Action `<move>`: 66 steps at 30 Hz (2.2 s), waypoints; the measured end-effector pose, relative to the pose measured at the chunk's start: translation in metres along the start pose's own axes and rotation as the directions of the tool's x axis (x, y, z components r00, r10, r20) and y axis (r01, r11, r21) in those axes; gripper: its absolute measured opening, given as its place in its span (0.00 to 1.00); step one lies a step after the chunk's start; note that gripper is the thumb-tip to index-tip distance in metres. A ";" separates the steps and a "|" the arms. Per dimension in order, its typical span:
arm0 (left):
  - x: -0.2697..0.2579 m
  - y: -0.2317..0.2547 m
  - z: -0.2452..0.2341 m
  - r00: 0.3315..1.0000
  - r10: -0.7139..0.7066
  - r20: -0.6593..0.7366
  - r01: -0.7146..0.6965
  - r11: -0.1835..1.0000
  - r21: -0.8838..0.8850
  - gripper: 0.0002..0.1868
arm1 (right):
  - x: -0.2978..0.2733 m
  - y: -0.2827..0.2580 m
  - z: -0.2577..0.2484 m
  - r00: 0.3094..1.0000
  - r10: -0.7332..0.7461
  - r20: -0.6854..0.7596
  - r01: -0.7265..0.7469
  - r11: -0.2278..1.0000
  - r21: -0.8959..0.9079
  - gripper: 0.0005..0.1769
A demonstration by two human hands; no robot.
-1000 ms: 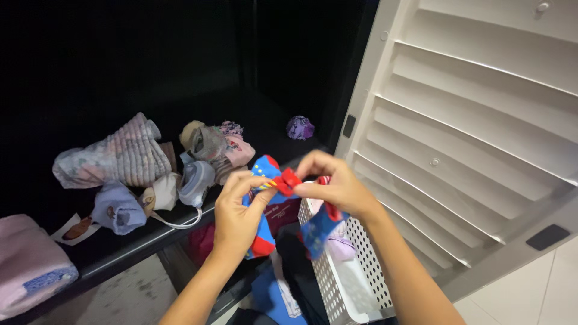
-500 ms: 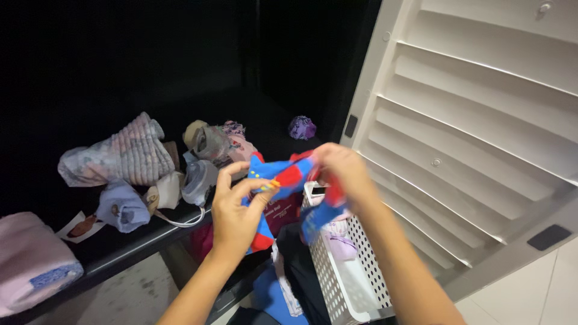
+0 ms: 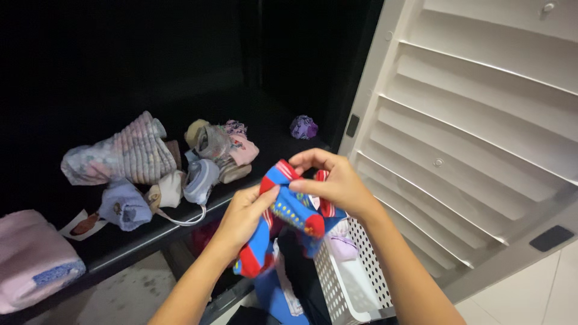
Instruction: The person retrieves small clothing items from a drawer and places them into a white laundry basket. They then fold each item by hand, including socks and a small towel, and place the folded items back into the basket.
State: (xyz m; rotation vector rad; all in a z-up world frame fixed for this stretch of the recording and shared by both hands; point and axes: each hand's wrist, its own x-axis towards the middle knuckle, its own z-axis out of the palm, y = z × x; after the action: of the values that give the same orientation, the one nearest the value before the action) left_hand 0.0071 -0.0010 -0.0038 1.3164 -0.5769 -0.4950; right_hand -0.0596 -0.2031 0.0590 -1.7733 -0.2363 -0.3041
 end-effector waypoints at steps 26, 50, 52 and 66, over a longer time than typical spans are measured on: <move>-0.003 -0.006 -0.026 0.980 0.013 0.201 -0.005 0.999 -0.039 0.36 | 0.004 0.029 -0.015 0.945 0.311 0.098 -0.326 0.908 0.263 0.11; 0.005 -0.020 -0.030 0.993 0.094 -0.074 -0.096 0.995 -0.028 0.19 | 0.005 0.025 -0.002 0.968 0.195 0.160 -0.176 0.977 -0.124 0.12; 0.007 -0.019 -0.029 0.994 0.108 -0.025 -0.108 0.994 0.003 0.22 | 0.003 0.025 -0.003 0.968 0.181 0.176 -0.162 0.980 -0.118 0.12; 0.001 -0.022 -0.019 0.998 0.007 0.063 0.000 0.994 -0.111 0.10 | -0.001 0.014 0.008 0.940 0.216 0.263 -0.146 0.954 -0.262 0.12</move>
State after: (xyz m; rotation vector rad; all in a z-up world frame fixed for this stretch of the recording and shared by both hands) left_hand 0.0198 0.0088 -0.0279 1.1975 -0.5963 -0.5599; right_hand -0.0554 -0.1987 0.0445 -2.0629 -0.2482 0.0675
